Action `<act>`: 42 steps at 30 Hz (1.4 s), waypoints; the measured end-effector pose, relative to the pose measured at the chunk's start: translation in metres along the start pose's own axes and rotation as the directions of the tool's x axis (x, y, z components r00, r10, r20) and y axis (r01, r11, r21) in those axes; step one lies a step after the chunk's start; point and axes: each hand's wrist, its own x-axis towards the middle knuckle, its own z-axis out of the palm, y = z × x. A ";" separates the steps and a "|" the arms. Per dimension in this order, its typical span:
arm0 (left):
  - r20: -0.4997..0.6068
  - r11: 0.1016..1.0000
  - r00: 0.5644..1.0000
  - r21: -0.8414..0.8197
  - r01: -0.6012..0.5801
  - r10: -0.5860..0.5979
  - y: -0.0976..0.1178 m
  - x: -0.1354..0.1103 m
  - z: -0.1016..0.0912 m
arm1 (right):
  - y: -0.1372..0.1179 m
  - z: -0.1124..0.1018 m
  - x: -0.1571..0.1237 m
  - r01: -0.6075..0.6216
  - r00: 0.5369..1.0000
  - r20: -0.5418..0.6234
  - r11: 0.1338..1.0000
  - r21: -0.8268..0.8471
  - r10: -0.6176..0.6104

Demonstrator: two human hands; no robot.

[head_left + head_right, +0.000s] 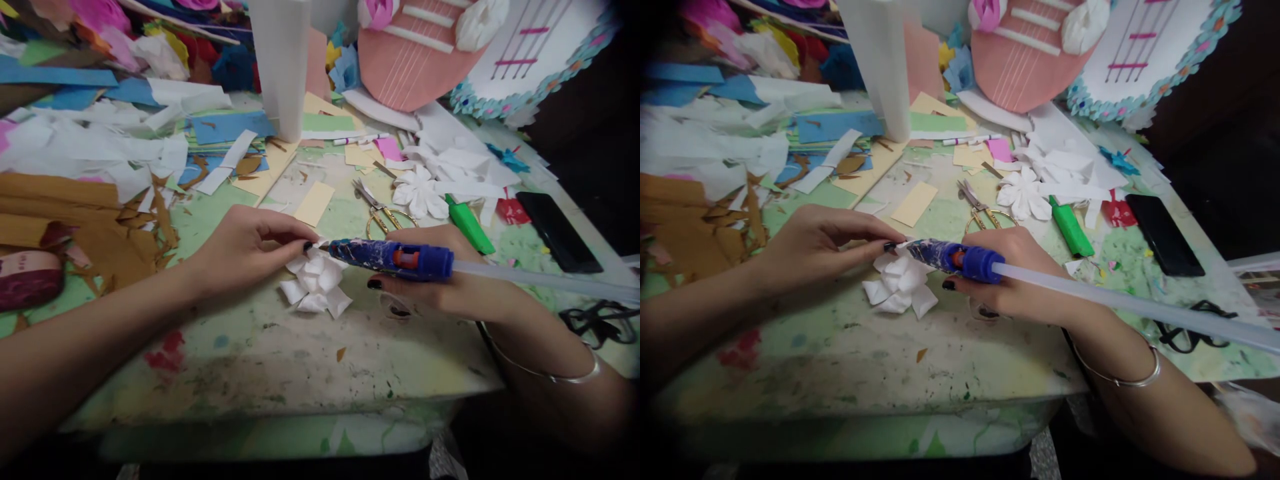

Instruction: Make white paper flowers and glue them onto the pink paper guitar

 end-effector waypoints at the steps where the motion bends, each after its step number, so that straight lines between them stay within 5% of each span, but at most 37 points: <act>1: 0.000 1.000 1.000 0.000 0.004 -0.004 -0.001 0.000 0.000 | 0.000 0.000 0.000 0.000 1.000 0.011 1.000 -0.007 0.000; 42: 0.020 0.992 1.000 -0.122 0.018 -0.016 -0.005 0.003 0.004 | -0.001 0.001 -0.002 0.123 0.984 -0.098 0.960 -0.251 -0.152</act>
